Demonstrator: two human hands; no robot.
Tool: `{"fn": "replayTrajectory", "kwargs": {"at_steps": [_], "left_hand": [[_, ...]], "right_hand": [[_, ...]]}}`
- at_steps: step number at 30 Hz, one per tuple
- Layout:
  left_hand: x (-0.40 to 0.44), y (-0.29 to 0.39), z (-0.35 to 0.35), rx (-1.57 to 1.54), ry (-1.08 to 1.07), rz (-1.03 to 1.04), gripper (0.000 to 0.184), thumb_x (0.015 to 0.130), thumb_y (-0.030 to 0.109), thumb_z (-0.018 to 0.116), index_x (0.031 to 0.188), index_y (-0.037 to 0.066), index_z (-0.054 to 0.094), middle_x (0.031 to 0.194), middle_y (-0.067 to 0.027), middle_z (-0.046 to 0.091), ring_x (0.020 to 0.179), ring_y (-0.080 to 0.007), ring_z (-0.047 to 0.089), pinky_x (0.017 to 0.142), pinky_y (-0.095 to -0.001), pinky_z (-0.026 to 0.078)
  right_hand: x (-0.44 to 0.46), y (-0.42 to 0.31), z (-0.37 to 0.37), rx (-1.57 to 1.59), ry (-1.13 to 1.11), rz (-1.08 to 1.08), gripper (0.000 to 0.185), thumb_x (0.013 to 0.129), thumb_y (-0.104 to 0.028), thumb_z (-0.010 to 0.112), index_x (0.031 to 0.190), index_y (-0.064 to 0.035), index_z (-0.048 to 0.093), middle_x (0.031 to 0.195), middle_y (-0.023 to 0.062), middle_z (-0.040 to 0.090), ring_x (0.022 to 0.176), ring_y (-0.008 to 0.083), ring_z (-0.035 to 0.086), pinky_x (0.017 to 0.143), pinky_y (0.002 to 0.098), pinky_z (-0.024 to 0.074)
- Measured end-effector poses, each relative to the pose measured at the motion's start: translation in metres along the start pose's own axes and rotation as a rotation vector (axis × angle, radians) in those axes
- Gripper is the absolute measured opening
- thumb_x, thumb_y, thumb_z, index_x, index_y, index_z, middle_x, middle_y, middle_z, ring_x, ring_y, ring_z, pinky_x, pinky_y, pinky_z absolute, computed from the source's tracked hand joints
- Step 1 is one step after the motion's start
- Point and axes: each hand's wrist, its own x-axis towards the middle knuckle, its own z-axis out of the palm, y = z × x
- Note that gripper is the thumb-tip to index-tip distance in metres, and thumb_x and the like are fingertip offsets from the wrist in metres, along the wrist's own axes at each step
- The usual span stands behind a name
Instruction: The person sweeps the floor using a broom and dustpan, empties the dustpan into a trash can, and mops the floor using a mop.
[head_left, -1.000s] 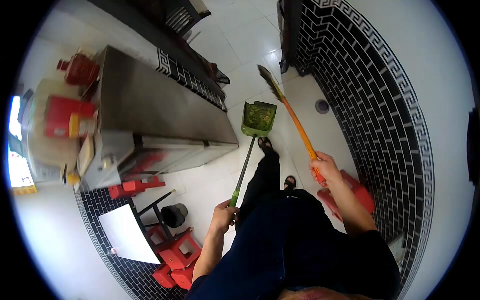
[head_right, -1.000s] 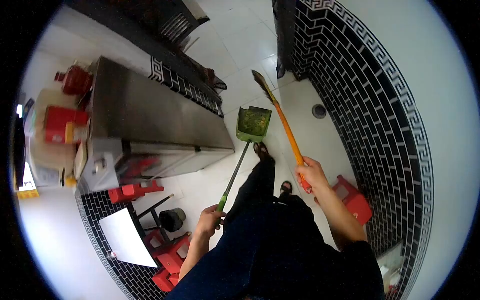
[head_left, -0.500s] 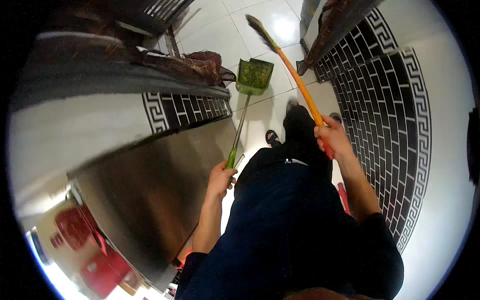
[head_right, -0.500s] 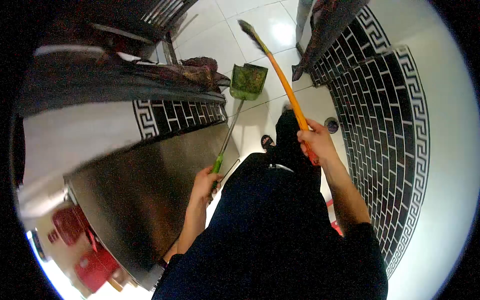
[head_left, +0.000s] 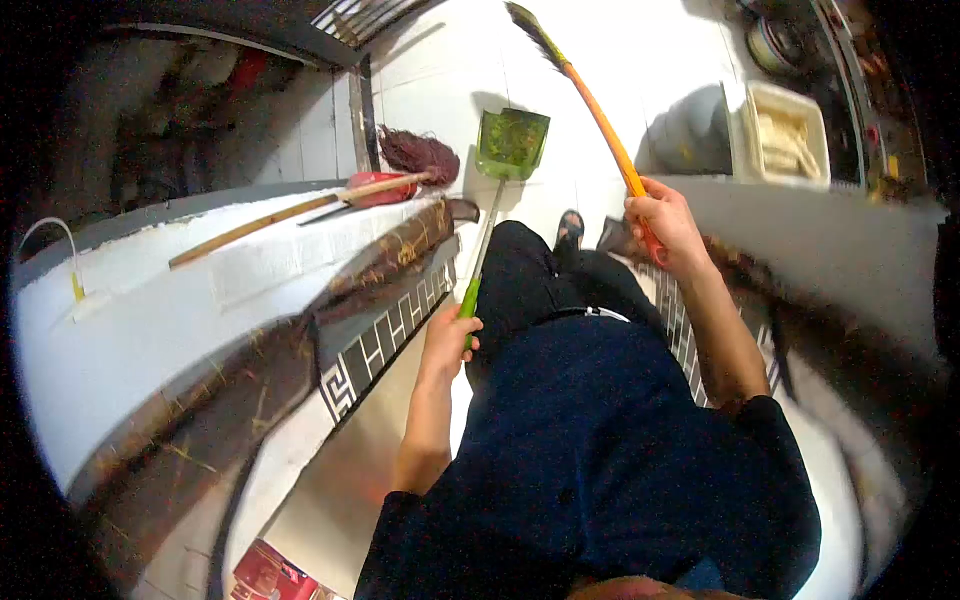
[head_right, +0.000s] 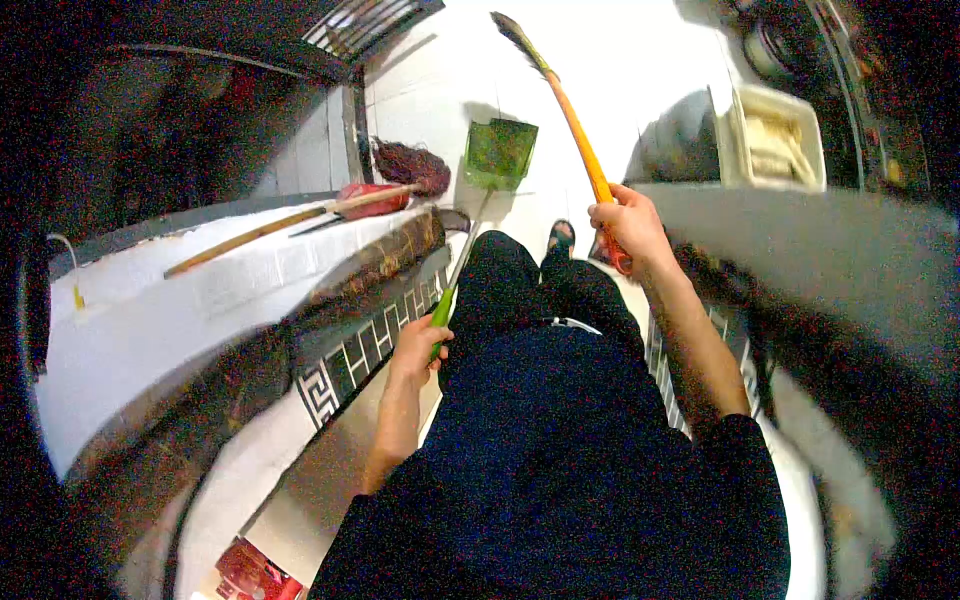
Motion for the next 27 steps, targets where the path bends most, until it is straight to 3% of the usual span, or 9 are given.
{"fn": "replayTrajectory", "kwargs": {"at_steps": [5, 9, 12, 15, 16, 17, 20, 23, 27], "left_hand": [[0.058, 0.099, 0.023, -0.073, -0.029, 0.058, 0.026, 0.084, 0.013, 0.065, 0.109, 0.004, 0.063, 0.077, -0.0017, 0.06, 0.055, -0.0094, 0.055, 0.039, -0.024, 0.036], [0.118, 0.196, 0.031, 0.013, -0.053, 0.032, 0.02, 0.086, 0.011, 0.063, 0.105, 0.006, 0.063, 0.079, -0.001, 0.063, 0.055, -0.0095, 0.055, 0.04, -0.024, 0.038], [0.142, 0.264, 0.036, 0.057, -0.017, -0.049, 0.016, 0.089, 0.017, 0.062, 0.102, 0.007, 0.062, 0.08, -0.0022, 0.063, 0.055, -0.0112, 0.055, 0.041, -0.0257, 0.037], [0.177, 0.317, 0.036, 0.0, -0.024, -0.06, 0.016, 0.09, 0.02, 0.062, 0.097, 0.006, 0.063, 0.08, -0.0033, 0.064, 0.053, -0.0116, 0.055, 0.041, -0.0262, 0.038], [0.186, 0.32, 0.029, 0.029, -0.028, -0.039, 0.016, 0.09, 0.019, 0.061, 0.098, 0.006, 0.063, 0.08, -0.0037, 0.063, 0.053, -0.0115, 0.054, 0.04, -0.0259, 0.038], [0.188, 0.333, 0.028, 0.019, -0.023, -0.041, 0.016, 0.09, 0.019, 0.061, 0.098, 0.006, 0.063, 0.08, -0.0037, 0.063, 0.053, -0.0115, 0.054, 0.04, -0.0259, 0.038], [0.195, 0.395, 0.05, -0.051, 0.003, -0.103, 0.015, 0.09, 0.018, 0.059, 0.098, 0.005, 0.061, 0.08, -0.0055, 0.062, 0.053, -0.0121, 0.054, 0.039, -0.0263, 0.037], [0.223, 0.421, 0.061, -0.21, 0.022, -0.145, 0.017, 0.089, 0.018, 0.059, 0.099, 0.004, 0.06, 0.084, -0.0096, 0.065, 0.053, -0.0134, 0.055, 0.038, -0.0272, 0.037], [0.239, 0.484, 0.092, -0.342, 0.072, -0.188, 0.018, 0.089, 0.019, 0.059, 0.1, 0.005, 0.061, 0.086, -0.011, 0.067, 0.055, -0.0144, 0.057, 0.04, -0.0278, 0.04]], "right_hand": [[0.117, -0.09, 0.003, 0.001, -0.057, 0.004, 0.034, 0.086, -0.006, 0.063, 0.117, 0.0062, 0.057, 0.074, 0.0036, 0.057, 0.05, 0.0098, 0.051, 0.042, 0.0245, 0.0402], [0.207, -0.16, 0.014, 0.0, -0.018, 0.049, 0.032, 0.088, -0.005, 0.062, 0.117, 0.0068, 0.057, 0.067, 0.0056, 0.055, 0.041, 0.0109, 0.048, 0.032, 0.0278, 0.0344], [0.244, -0.215, 0.023, -0.197, 0.049, 0.026, 0.03, 0.088, -0.005, 0.062, 0.115, 0.0066, 0.059, 0.063, 0.0057, 0.056, 0.04, 0.0114, 0.048, 0.031, 0.0277, 0.0345], [0.3, -0.256, 0.016, -0.353, -0.047, -0.014, 0.026, 0.086, -0.006, 0.064, 0.108, 0.0075, 0.063, 0.07, 0.0101, 0.063, 0.05, 0.0162, 0.058, 0.044, 0.0322, 0.0462], [0.319, -0.254, 0.013, -0.444, -0.077, -0.025, 0.028, 0.083, -0.01, 0.067, 0.106, 0.0068, 0.065, 0.078, 0.0167, 0.068, 0.063, 0.0252, 0.066, 0.059, 0.0367, 0.0529], [0.339, -0.253, 0.014, -0.451, -0.085, -0.026, 0.028, 0.083, -0.01, 0.067, 0.106, 0.0068, 0.065, 0.078, 0.0167, 0.068, 0.063, 0.0252, 0.066, 0.059, 0.0367, 0.0529], [0.415, -0.288, 0.009, -0.803, -0.033, -0.154, 0.041, 0.076, -0.016, 0.07, 0.11, 0.0059, 0.063, 0.093, 0.0289, 0.07, 0.089, 0.0409, 0.071, 0.081, 0.0462, 0.0563], [0.49, -0.324, 0.006, -0.988, -0.109, -0.284, 0.049, 0.082, -0.011, 0.062, 0.129, 0.0019, 0.053, 0.109, 0.0297, 0.068, 0.099, 0.0467, 0.067, 0.088, 0.0501, 0.0544], [0.596, -0.389, 0.015, -1.078, -0.223, -0.368, 0.047, 0.084, -0.009, 0.058, 0.13, 0.0004, 0.053, 0.112, 0.0298, 0.067, 0.103, 0.0467, 0.066, 0.09, 0.0506, 0.0534]]}}
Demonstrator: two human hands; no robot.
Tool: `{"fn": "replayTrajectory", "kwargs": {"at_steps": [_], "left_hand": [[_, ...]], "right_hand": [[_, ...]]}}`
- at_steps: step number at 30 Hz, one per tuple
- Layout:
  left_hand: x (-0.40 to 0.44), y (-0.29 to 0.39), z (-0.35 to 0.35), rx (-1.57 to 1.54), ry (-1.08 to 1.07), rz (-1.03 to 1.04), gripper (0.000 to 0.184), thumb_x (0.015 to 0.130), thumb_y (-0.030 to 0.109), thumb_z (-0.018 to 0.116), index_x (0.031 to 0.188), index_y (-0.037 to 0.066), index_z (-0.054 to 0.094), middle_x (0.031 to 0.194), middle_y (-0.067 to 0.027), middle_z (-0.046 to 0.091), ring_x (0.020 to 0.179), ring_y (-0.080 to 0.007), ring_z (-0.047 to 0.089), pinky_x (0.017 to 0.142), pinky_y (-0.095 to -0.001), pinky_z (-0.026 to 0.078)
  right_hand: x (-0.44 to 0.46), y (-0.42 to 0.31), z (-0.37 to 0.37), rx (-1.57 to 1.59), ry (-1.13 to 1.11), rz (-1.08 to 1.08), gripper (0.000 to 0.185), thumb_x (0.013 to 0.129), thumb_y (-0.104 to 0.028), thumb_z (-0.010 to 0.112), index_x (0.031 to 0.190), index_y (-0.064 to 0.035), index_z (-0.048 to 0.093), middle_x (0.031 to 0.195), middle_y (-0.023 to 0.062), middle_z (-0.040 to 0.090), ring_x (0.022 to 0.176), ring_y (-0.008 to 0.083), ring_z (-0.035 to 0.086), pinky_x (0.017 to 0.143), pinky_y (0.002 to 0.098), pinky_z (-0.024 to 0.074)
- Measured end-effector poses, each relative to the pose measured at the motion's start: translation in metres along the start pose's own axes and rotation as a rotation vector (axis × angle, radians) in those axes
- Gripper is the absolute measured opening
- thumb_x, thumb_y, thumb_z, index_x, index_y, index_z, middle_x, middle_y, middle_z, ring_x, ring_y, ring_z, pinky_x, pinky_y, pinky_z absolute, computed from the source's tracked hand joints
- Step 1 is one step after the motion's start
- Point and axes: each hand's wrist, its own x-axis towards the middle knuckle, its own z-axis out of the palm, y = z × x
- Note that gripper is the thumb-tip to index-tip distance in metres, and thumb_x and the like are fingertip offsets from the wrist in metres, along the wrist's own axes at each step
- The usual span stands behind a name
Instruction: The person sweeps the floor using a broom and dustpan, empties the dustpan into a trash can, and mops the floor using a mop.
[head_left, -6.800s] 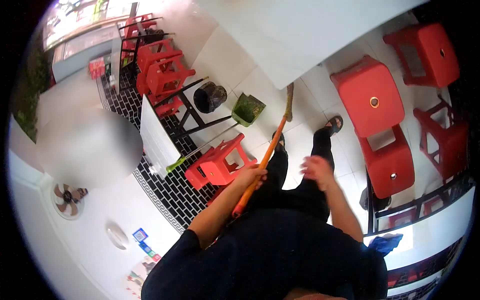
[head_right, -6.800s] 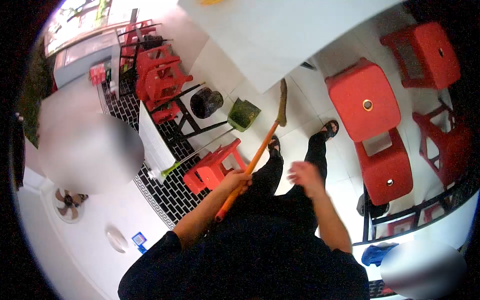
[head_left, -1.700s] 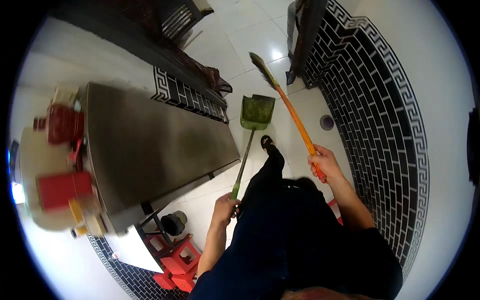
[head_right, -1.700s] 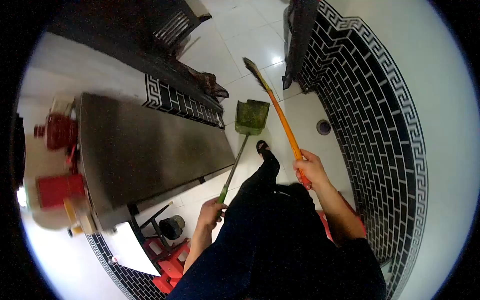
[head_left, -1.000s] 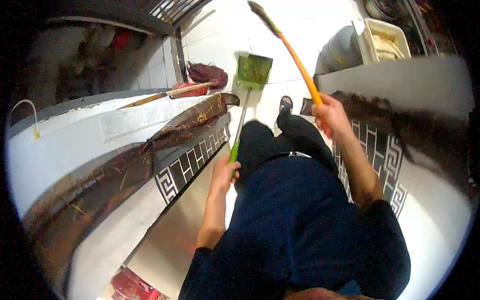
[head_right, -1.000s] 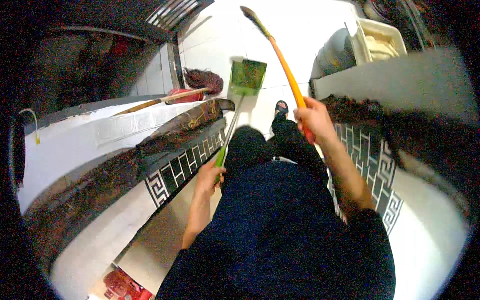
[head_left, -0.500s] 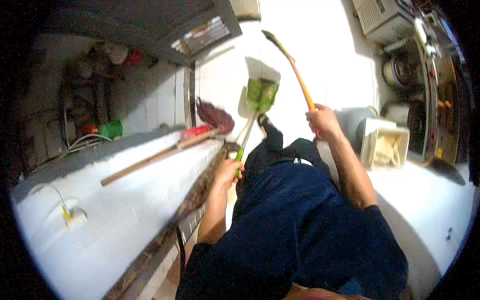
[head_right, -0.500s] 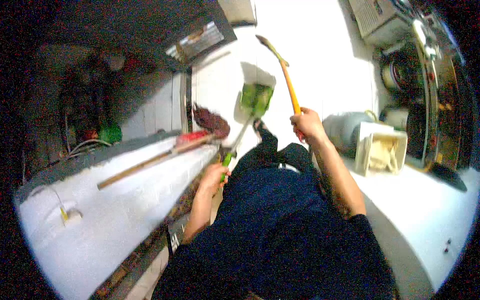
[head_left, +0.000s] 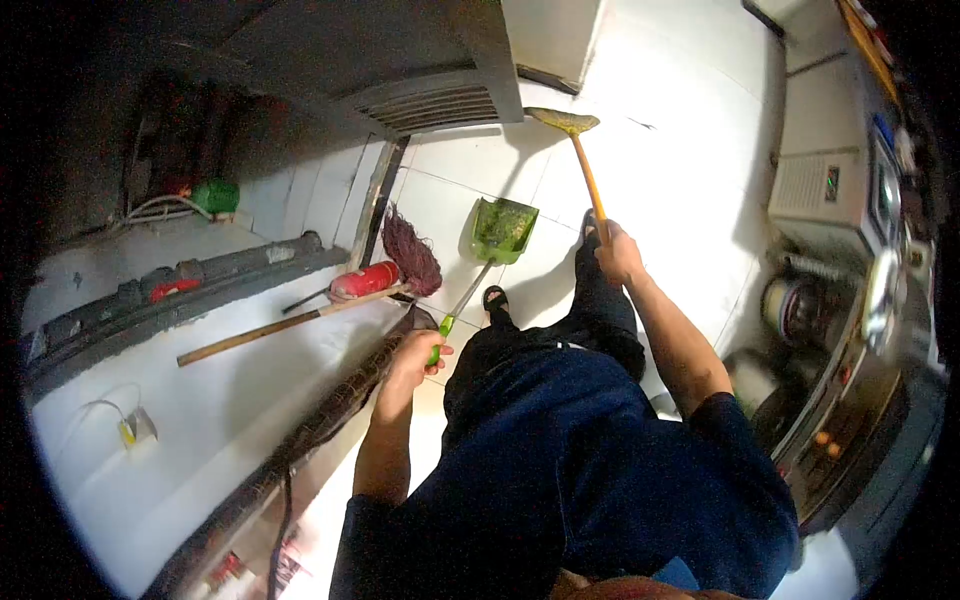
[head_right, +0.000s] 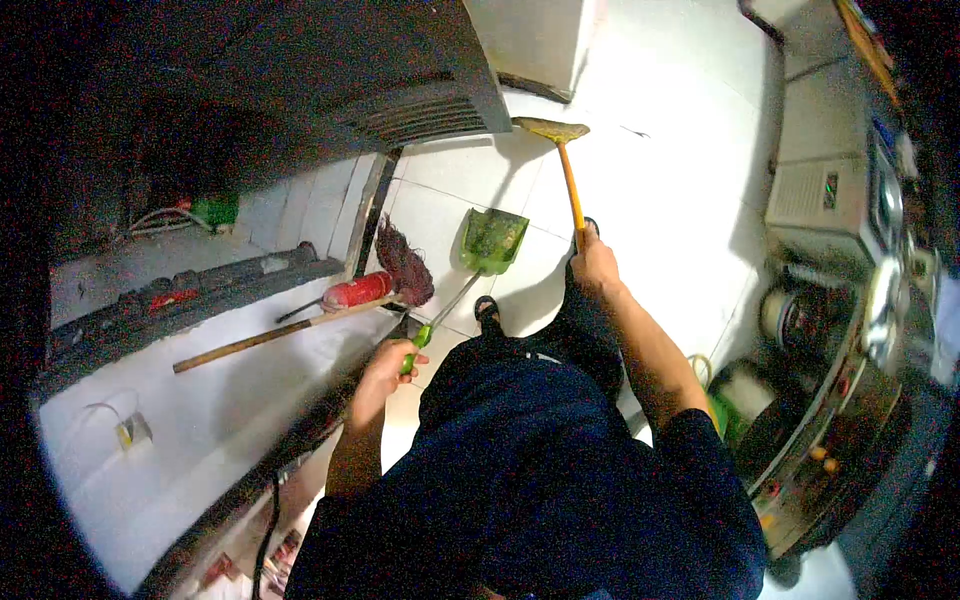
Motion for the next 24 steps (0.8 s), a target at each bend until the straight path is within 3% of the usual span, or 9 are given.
{"fn": "replayTrajectory", "kwargs": {"at_steps": [2, 6, 8, 11, 14, 16, 18, 20, 24], "left_hand": [[-0.003, 0.034, 0.027, -0.132, 0.036, 0.038, 0.021, 0.088, 0.02, 0.06, 0.102, 0.005, 0.061, 0.088, -0.0103, 0.067, 0.057, -0.0151, 0.059, 0.045, -0.0287, 0.044], [0.012, 0.103, 0.043, -0.217, 0.12, 0.007, 0.023, 0.089, 0.023, 0.06, 0.104, 0.006, 0.06, 0.088, -0.0072, 0.065, 0.063, -0.0166, 0.061, 0.053, -0.0295, 0.05], [0.024, 0.136, 0.061, -0.267, 0.233, 0.101, 0.021, 0.089, 0.022, 0.06, 0.102, 0.005, 0.059, 0.084, -0.0064, 0.062, 0.065, -0.018, 0.062, 0.054, -0.0298, 0.052], [0.026, 0.192, 0.06, -0.242, 0.266, 0.046, 0.02, 0.087, 0.019, 0.06, 0.098, 0.003, 0.058, 0.088, -0.0085, 0.06, 0.066, -0.0206, 0.062, 0.053, -0.0289, 0.051], [0.046, 0.211, 0.044, -0.196, 0.281, 0.047, 0.021, 0.086, 0.021, 0.061, 0.095, 0.003, 0.059, 0.087, -0.0096, 0.059, 0.065, -0.0217, 0.062, 0.052, -0.0285, 0.047], [0.05, 0.223, 0.044, -0.146, 0.297, 0.038, 0.02, 0.085, 0.021, 0.06, 0.095, 0.004, 0.06, 0.085, -0.0088, 0.06, 0.064, -0.0209, 0.062, 0.052, -0.0281, 0.045], [0.05, 0.228, 0.047, -0.096, 0.295, 0.027, 0.017, 0.085, 0.021, 0.058, 0.094, 0.006, 0.06, 0.081, -0.0074, 0.061, 0.064, -0.0197, 0.062, 0.052, -0.028, 0.045], [0.047, 0.232, 0.05, -0.094, 0.298, 0.037, 0.016, 0.085, 0.022, 0.058, 0.092, 0.008, 0.06, 0.077, -0.006, 0.061, 0.064, -0.0184, 0.062, 0.052, -0.0287, 0.045], [0.047, 0.23, 0.048, -0.066, 0.287, 0.026, 0.016, 0.085, 0.022, 0.058, 0.09, 0.008, 0.062, 0.076, -0.0052, 0.062, 0.06, -0.0175, 0.061, 0.048, -0.028, 0.044]], "right_hand": [[0.06, 0.004, -0.02, -0.046, -0.054, -0.03, 0.057, 0.082, -0.008, 0.065, 0.137, -0.0022, 0.051, 0.118, 0.0279, 0.067, 0.107, 0.0433, 0.066, 0.094, 0.0467, 0.0537], [0.125, -0.012, -0.03, -0.2, -0.161, -0.034, 0.058, 0.083, -0.009, 0.065, 0.138, -0.0041, 0.049, 0.115, 0.0269, 0.068, 0.108, 0.043, 0.066, 0.093, 0.0485, 0.0537], [0.141, -0.004, -0.032, -0.228, -0.208, -0.062, 0.056, 0.087, -0.013, 0.064, 0.14, -0.0057, 0.048, 0.113, 0.0263, 0.068, 0.106, 0.0429, 0.066, 0.092, 0.0483, 0.0545], [0.158, 0.011, -0.018, -0.28, -0.249, 0.003, 0.051, 0.085, -0.016, 0.061, 0.131, 0.0035, 0.053, 0.106, 0.0291, 0.068, 0.1, 0.0429, 0.068, 0.088, 0.0479, 0.0568], [0.148, 0.031, -0.011, -0.364, -0.095, -0.164, 0.048, 0.088, -0.021, 0.059, 0.129, 0.0031, 0.056, 0.107, 0.0289, 0.069, 0.1, 0.0431, 0.068, 0.087, 0.0481, 0.0573], [0.128, 0.011, -0.039, -0.361, -0.38, 0.05, 0.045, 0.09, -0.023, 0.057, 0.127, 0.0026, 0.057, 0.108, 0.029, 0.069, 0.101, 0.043, 0.068, 0.089, 0.0484, 0.0567], [0.109, 0.016, -0.055, -0.391, -0.354, 0.046, 0.044, 0.088, -0.019, 0.058, 0.128, 0.0016, 0.057, 0.106, 0.0266, 0.07, 0.1, 0.0415, 0.069, 0.089, 0.0487, 0.0565], [0.085, 0.013, -0.102, -0.445, -0.482, -0.138, 0.046, 0.086, -0.012, 0.059, 0.131, -0.0028, 0.057, 0.104, 0.0244, 0.071, 0.099, 0.0409, 0.069, 0.087, 0.0487, 0.0564], [0.024, 0.025, -0.174, -0.259, -0.53, -0.112, 0.062, 0.082, -0.005, 0.064, 0.142, -0.0081, 0.052, 0.107, 0.024, 0.071, 0.096, 0.0378, 0.071, 0.083, 0.0448, 0.0565]]}}
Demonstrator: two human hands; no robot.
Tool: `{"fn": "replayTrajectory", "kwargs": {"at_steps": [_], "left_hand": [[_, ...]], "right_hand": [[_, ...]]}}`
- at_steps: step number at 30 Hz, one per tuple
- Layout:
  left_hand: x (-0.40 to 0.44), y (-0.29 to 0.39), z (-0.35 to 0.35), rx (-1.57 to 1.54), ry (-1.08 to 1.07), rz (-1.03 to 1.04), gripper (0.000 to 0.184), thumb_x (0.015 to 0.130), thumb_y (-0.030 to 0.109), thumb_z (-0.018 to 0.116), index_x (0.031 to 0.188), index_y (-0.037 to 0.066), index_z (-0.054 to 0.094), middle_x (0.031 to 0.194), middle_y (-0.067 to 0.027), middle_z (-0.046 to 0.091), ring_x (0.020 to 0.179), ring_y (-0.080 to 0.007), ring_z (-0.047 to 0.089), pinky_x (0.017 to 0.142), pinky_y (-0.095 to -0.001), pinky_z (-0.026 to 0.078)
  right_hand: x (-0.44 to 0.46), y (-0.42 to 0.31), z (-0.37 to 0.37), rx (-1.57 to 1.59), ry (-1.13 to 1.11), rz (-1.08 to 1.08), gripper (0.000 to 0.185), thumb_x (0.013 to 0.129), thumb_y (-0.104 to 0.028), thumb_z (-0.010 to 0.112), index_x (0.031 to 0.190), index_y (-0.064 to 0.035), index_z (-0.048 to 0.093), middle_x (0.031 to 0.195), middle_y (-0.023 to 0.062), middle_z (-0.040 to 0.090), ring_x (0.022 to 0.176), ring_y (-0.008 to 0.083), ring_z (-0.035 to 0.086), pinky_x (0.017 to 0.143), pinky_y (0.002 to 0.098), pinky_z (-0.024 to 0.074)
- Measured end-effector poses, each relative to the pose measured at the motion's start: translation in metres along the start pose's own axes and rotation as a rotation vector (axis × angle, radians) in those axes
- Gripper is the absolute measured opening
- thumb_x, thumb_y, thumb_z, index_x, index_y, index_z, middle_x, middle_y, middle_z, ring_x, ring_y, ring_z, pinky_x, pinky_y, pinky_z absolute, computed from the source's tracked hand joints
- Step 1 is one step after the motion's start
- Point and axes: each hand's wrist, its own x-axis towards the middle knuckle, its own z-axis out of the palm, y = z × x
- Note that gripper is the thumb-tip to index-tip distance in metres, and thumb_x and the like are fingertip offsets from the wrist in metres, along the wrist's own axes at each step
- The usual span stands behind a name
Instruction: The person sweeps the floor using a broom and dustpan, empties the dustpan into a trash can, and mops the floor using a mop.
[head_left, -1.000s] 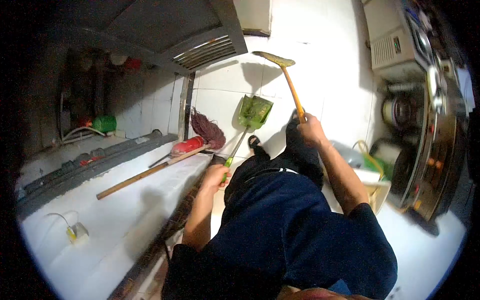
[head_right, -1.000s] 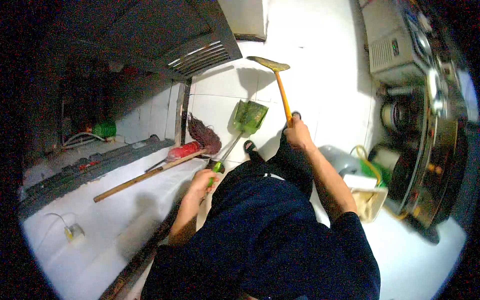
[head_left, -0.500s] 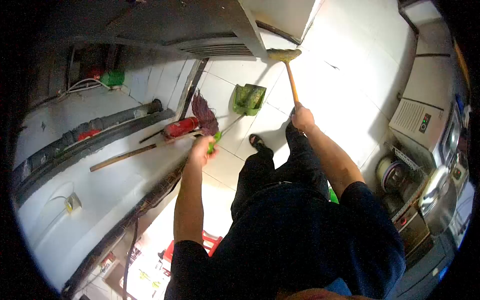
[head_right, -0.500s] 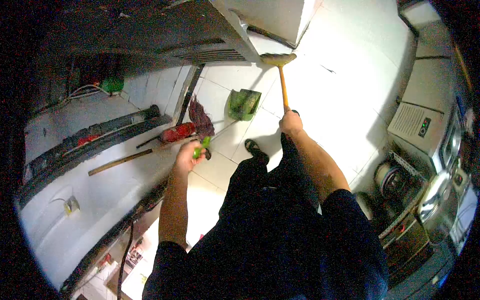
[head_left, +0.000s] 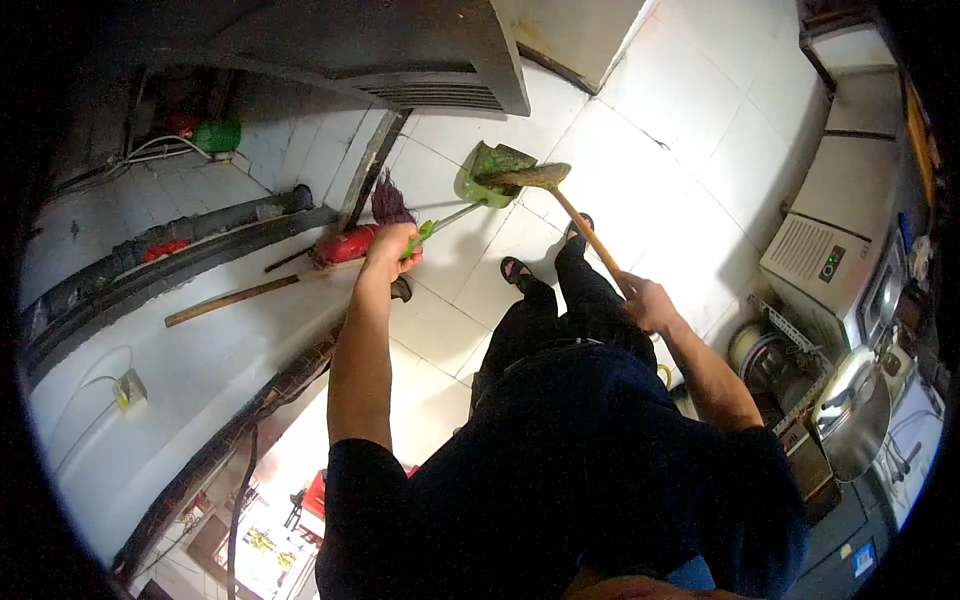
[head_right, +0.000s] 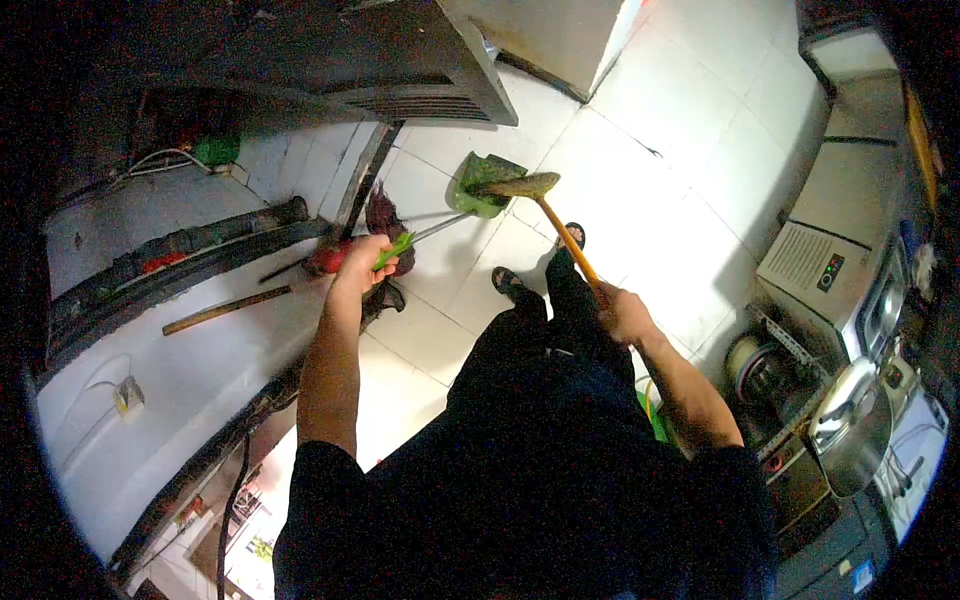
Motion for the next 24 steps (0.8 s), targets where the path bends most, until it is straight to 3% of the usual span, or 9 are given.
{"fn": "replayTrajectory", "kwargs": {"at_steps": [2, 4, 8, 9, 11, 14, 15, 20, 24], "left_hand": [[0.001, -0.001, -0.001, 0.02, 0.012, 0.008, 0.016, 0.085, 0.022, 0.058, 0.09, 0.007, 0.062, 0.077, -0.0055, 0.062, 0.058, -0.0173, 0.06, 0.046, -0.0268, 0.041], [0.003, -0.006, -0.001, 0.001, 0.002, 0.008, 0.018, 0.086, 0.024, 0.058, 0.092, 0.007, 0.062, 0.078, -0.0061, 0.062, 0.06, -0.0181, 0.062, 0.046, -0.0269, 0.043], [-0.004, -0.014, -0.01, -0.143, -0.139, -0.003, 0.027, 0.088, 0.028, 0.059, 0.1, 0.004, 0.062, 0.082, -0.0091, 0.063, 0.069, -0.0225, 0.067, 0.053, -0.0284, 0.055], [-0.003, -0.016, -0.012, -0.143, -0.141, 0.006, 0.027, 0.088, 0.028, 0.059, 0.1, 0.004, 0.062, 0.082, -0.0091, 0.063, 0.069, -0.0225, 0.067, 0.053, -0.0284, 0.055], [0.001, -0.02, -0.018, -0.301, -0.249, -0.034, 0.033, 0.09, 0.029, 0.058, 0.105, 0.0, 0.061, 0.087, -0.0127, 0.066, 0.076, -0.027, 0.07, 0.061, -0.0307, 0.061], [0.001, -0.021, -0.027, -0.538, -0.346, -0.1, 0.038, 0.094, 0.026, 0.056, 0.112, -0.008, 0.06, 0.092, -0.0177, 0.069, 0.08, -0.0286, 0.071, 0.059, -0.0303, 0.062], [0.014, -0.026, -0.031, -0.609, -0.367, -0.141, 0.042, 0.093, 0.025, 0.057, 0.115, -0.011, 0.058, 0.098, -0.0225, 0.069, 0.084, -0.0312, 0.071, 0.063, -0.0316, 0.064], [0.032, -0.044, -0.02, -0.85, -0.445, -0.134, 0.042, 0.091, 0.021, 0.061, 0.117, -0.011, 0.057, 0.112, -0.0328, 0.065, 0.082, -0.0326, 0.071, 0.062, -0.0323, 0.064], [0.062, -0.082, 0.005, -1.075, -0.671, -0.221, 0.029, 0.087, 0.013, 0.067, 0.109, -0.002, 0.055, 0.128, -0.0384, 0.054, 0.074, -0.0296, 0.07, 0.056, -0.0313, 0.063]], "right_hand": [[-0.025, 0.004, 0.003, 0.047, 0.041, -0.038, 0.064, 0.081, -0.005, 0.066, 0.143, -0.0079, 0.052, 0.107, 0.0235, 0.071, 0.095, 0.0363, 0.071, 0.084, 0.0428, 0.0564], [-0.039, 0.004, 0.007, 0.134, 0.151, -0.059, 0.063, 0.082, -0.006, 0.065, 0.143, -0.009, 0.052, 0.117, 0.0238, 0.069, 0.108, 0.0432, 0.066, 0.095, 0.0459, 0.0531], [-0.021, 0.031, 0.032, 0.305, 0.298, 0.026, 0.069, 0.08, -0.003, 0.069, 0.145, 0.0007, 0.048, 0.1, 0.0225, 0.073, 0.084, 0.0316, 0.072, 0.077, 0.0392, 0.0566], [-0.021, 0.024, 0.028, 0.303, 0.306, 0.023, 0.069, 0.08, -0.003, 0.069, 0.145, 0.0007, 0.048, 0.1, 0.0225, 0.073, 0.084, 0.0316, 0.072, 0.077, 0.0392, 0.0566], [-0.02, 0.01, 0.016, 0.489, 0.29, 0.12, 0.072, 0.08, -0.002, 0.069, 0.147, 0.004, 0.045, 0.087, 0.0169, 0.071, 0.066, 0.0203, 0.065, 0.06, 0.0333, 0.0524], [-0.034, -0.036, -0.006, 0.694, 0.323, 0.164, 0.07, 0.083, -0.001, 0.067, 0.148, 0.0047, 0.044, 0.078, 0.0108, 0.066, 0.056, 0.0144, 0.057, 0.05, 0.0304, 0.0459], [-0.039, -0.047, -0.013, 0.692, 0.335, 0.164, 0.07, 0.083, -0.001, 0.067, 0.148, 0.0047, 0.044, 0.078, 0.0108, 0.066, 0.056, 0.0144, 0.057, 0.05, 0.0304, 0.0459], [-0.067, -0.091, -0.038, 0.568, 0.303, 0.181, 0.072, 0.085, 0.001, 0.066, 0.152, -0.0004, 0.041, 0.072, 0.008, 0.061, 0.051, 0.0124, 0.053, 0.045, 0.0309, 0.0418], [-0.085, -0.106, -0.042, 0.507, 0.197, 0.123, 0.073, 0.086, 0.001, 0.062, 0.155, -0.0047, 0.039, 0.07, 0.0051, 0.058, 0.048, 0.0123, 0.052, 0.042, 0.0301, 0.0414]]}}
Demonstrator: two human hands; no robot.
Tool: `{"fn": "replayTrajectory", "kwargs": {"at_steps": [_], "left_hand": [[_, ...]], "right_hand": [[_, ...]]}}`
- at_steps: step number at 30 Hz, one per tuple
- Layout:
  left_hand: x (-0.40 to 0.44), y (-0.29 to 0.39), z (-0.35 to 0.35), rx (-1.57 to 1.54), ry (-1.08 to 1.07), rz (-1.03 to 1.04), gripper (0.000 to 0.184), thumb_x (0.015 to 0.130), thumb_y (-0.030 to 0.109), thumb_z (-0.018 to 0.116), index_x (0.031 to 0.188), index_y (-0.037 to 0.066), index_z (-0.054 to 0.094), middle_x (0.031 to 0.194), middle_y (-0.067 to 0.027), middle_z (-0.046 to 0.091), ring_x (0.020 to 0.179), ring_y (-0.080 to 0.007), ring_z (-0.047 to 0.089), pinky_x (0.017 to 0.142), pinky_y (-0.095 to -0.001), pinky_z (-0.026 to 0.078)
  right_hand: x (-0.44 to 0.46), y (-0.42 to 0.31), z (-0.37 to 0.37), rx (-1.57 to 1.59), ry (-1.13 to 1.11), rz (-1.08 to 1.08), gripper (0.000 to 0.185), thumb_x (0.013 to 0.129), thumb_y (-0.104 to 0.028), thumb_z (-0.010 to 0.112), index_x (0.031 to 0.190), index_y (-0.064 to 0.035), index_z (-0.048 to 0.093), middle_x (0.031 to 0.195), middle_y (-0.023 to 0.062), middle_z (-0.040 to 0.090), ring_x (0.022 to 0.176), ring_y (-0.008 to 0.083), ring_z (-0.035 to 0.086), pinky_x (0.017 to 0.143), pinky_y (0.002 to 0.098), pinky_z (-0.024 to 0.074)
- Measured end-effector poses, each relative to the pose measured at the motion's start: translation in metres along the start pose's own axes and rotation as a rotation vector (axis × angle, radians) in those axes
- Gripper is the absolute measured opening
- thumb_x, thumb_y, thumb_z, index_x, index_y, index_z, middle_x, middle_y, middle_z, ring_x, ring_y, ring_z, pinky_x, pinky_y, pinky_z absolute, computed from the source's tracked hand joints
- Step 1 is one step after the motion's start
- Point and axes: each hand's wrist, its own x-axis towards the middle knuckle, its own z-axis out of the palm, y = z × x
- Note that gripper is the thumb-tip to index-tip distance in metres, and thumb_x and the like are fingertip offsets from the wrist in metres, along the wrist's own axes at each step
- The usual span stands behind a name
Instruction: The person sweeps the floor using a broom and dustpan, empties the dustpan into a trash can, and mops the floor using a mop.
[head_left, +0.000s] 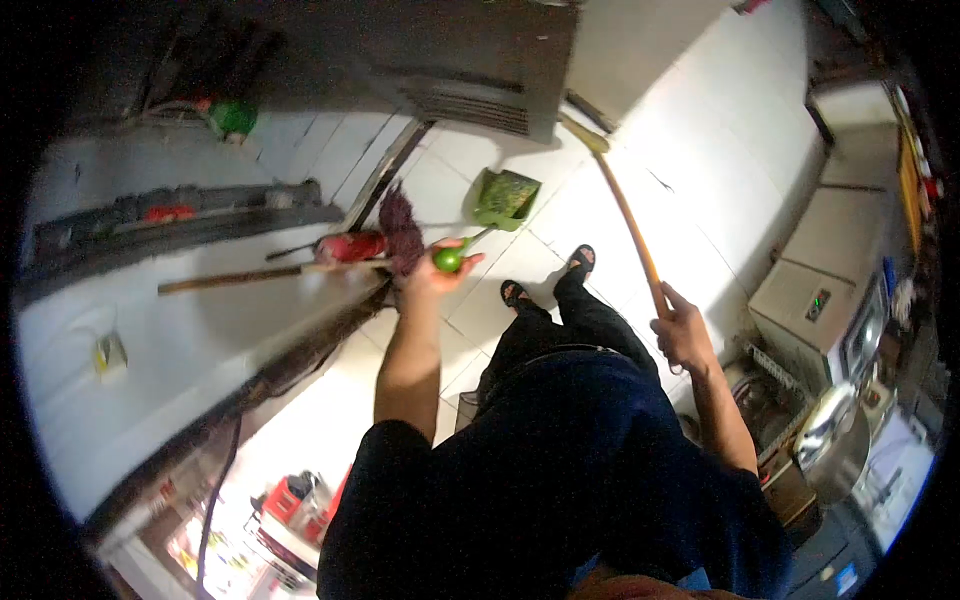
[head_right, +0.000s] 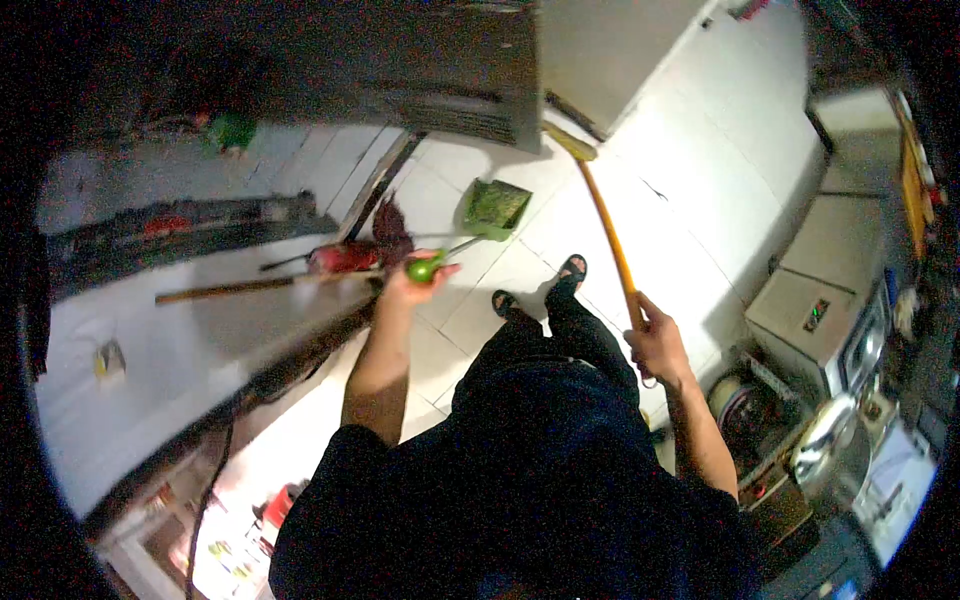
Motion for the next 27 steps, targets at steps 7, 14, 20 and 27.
{"fn": "replayTrajectory", "kwargs": {"at_steps": [7, 14, 20, 27], "left_hand": [[0.01, -0.06, -0.024, -0.209, -0.004, 0.003, 0.02, 0.084, 0.004, 0.068, 0.097, 0.005, 0.053, 0.117, -0.0318, 0.059, 0.077, -0.0246, 0.068, 0.053, -0.0251, 0.058], [-0.011, -0.1, -0.058, -0.098, -0.006, 0.022, 0.022, 0.085, 0.003, 0.065, 0.102, -0.001, 0.051, 0.101, -0.0222, 0.063, 0.08, -0.022, 0.067, 0.055, -0.0264, 0.059], [-0.026, -0.14, -0.077, -0.065, -0.064, -0.042, 0.02, 0.096, 0.012, 0.053, 0.107, -0.005, 0.056, 0.088, -0.0107, 0.063, 0.057, -0.0152, 0.062, 0.05, -0.0282, 0.058], [-0.014, -0.247, -0.1, -0.039, -0.032, 0.058, 0.019, 0.09, 0.014, 0.06, 0.09, -0.005, 0.062, 0.073, -0.0136, 0.067, 0.057, -0.0189, 0.065, 0.05, -0.0293, 0.054]], "right_hand": [[-0.024, -0.017, 0.009, -0.304, 0.01, 0.005, 0.079, 0.081, 0.009, 0.056, 0.156, -0.0086, 0.039, 0.073, 0.0042, 0.057, 0.054, 0.0124, 0.054, 0.047, 0.0306, 0.0471], [-0.056, -0.006, 0.02, -0.416, -0.011, 0.049, 0.077, 0.081, 0.009, 0.056, 0.154, -0.0081, 0.042, 0.077, 0.005, 0.061, 0.057, 0.0119, 0.055, 0.05, 0.0302, 0.0483], [-0.045, 0.077, 0.014, -0.133, -0.075, -0.125, 0.074, 0.082, 0.009, 0.059, 0.153, 0.0011, 0.039, 0.077, 0.0039, 0.063, 0.057, 0.0089, 0.054, 0.048, 0.0257, 0.0406], [-0.005, 0.096, -0.058, -0.288, -0.213, -0.242, 0.075, 0.082, 0.003, 0.066, 0.152, 0.0028, 0.04, 0.077, 0.0062, 0.063, 0.061, 0.012, 0.055, 0.051, 0.0271, 0.0432]]}}
